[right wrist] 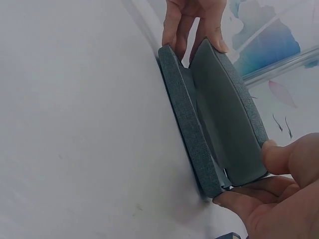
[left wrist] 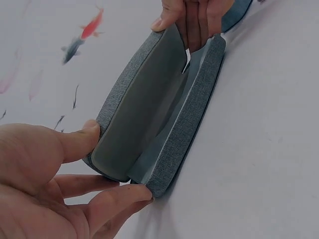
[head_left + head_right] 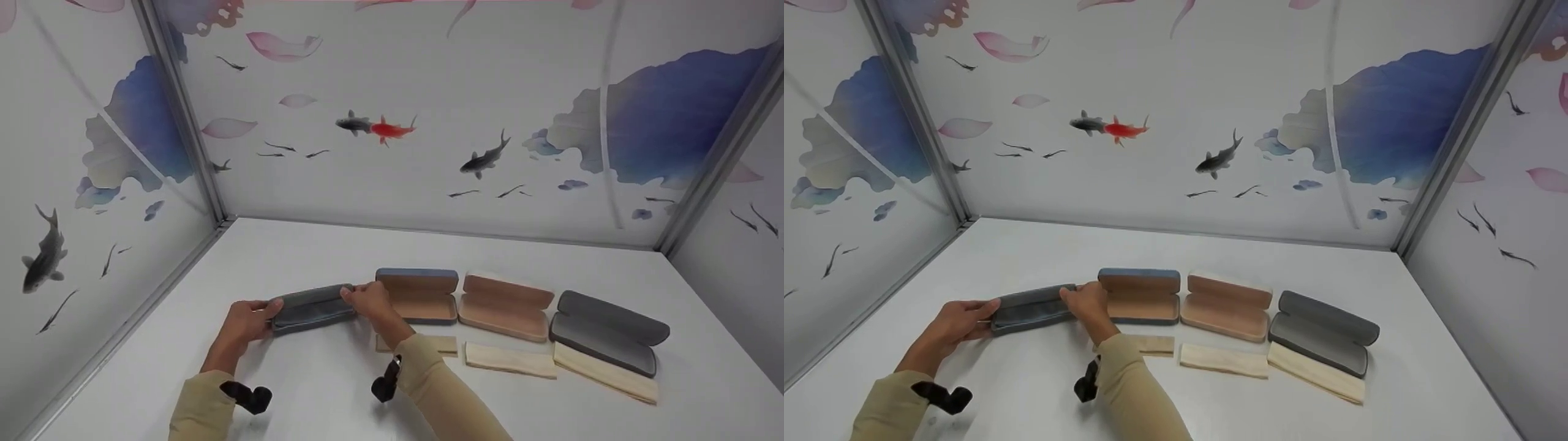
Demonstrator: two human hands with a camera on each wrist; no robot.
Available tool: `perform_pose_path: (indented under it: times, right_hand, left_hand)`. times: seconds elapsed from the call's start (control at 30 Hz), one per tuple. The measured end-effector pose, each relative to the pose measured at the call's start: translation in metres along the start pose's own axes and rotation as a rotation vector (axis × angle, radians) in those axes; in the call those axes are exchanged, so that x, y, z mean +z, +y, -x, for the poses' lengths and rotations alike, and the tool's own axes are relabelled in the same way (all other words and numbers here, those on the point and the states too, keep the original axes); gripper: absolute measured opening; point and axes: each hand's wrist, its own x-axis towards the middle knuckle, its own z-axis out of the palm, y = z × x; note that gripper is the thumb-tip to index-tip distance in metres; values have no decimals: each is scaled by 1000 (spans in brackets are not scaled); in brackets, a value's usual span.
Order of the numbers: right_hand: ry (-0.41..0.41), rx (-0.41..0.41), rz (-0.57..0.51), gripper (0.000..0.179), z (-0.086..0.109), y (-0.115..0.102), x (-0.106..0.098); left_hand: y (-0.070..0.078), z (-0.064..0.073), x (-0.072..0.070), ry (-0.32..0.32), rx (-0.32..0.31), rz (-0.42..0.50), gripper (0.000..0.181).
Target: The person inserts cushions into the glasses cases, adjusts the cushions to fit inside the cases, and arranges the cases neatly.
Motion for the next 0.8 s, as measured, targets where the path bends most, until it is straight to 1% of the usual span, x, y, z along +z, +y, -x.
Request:
perform_pose_path:
  times: [0.13,0.27,0.37,0.43,0.57,0.7,0.8]
  right_hand:
    - [-13,-44,-1,32,1,3,0]
    - [-38,-90,-6,19,3,7,-1]
    - [-48,-107,-20,28,4,10,-1]
    - [-43,-107,-23,32,4,12,-1]
    - [-51,-75,-43,38,5,14,0]
    - [-63,-47,-91,41,6,16,1]
    - [-50,-27,-106,42,7,17,2]
  left_hand:
    - [-2,0,0,5,13,-3,64]
    - [-3,1,2,2,33,15,60]
    - [-5,2,3,-3,39,29,59]
    - [-6,3,4,-4,36,32,59]
    - [-8,4,6,2,39,33,59]
    - [-8,5,7,12,48,30,59]
    - [-10,6,7,16,59,31,59]
